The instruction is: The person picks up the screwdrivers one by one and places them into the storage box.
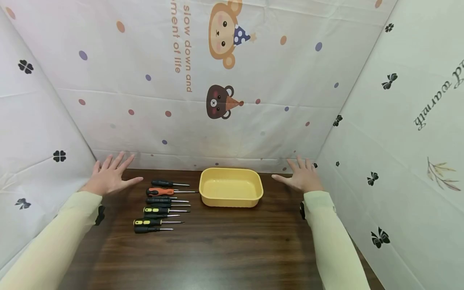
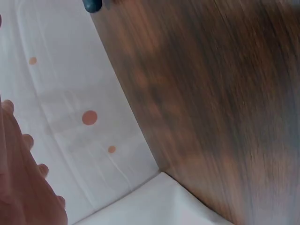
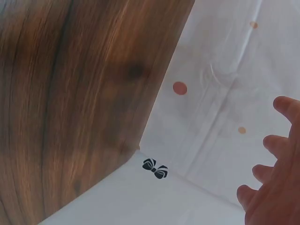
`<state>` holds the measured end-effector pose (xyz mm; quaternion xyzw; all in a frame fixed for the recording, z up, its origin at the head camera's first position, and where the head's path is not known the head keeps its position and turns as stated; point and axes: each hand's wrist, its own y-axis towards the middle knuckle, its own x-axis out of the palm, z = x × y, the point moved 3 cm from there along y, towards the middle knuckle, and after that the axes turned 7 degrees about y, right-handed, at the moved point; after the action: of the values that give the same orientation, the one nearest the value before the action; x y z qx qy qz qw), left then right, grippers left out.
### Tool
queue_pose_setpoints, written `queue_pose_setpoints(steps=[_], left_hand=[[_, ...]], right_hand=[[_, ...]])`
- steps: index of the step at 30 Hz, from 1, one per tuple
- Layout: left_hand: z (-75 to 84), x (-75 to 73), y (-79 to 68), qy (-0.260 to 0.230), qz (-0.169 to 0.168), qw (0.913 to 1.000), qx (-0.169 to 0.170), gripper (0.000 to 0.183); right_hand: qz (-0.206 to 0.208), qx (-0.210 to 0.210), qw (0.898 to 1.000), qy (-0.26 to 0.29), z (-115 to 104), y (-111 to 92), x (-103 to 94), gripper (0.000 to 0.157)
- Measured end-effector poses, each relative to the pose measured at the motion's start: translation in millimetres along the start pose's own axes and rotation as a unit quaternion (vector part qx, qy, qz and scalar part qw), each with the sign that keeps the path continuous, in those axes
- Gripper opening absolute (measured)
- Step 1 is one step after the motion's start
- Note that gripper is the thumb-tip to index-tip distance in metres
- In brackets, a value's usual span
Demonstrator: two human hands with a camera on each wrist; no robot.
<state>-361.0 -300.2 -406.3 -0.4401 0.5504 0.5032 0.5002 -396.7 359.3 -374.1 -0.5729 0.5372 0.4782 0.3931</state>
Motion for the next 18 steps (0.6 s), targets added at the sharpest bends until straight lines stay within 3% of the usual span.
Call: queue_pose_setpoints(steps=[9, 18], left_hand=[[6.8, 9.0, -6.5, -0.004, 0.03, 0.9995, 0.005, 0.104], [14.0, 20.2, -17.9, -0.011, 0.05, 0.9985, 0.02, 0.1]], right_hand=[[-0.002, -0.016, 1.0, 0.025, -7.1, 2.0, 11.4, 0.111], [0.024, -0.031, 0.996, 0.076, -16.0, 3.8, 27.4, 0.103]])
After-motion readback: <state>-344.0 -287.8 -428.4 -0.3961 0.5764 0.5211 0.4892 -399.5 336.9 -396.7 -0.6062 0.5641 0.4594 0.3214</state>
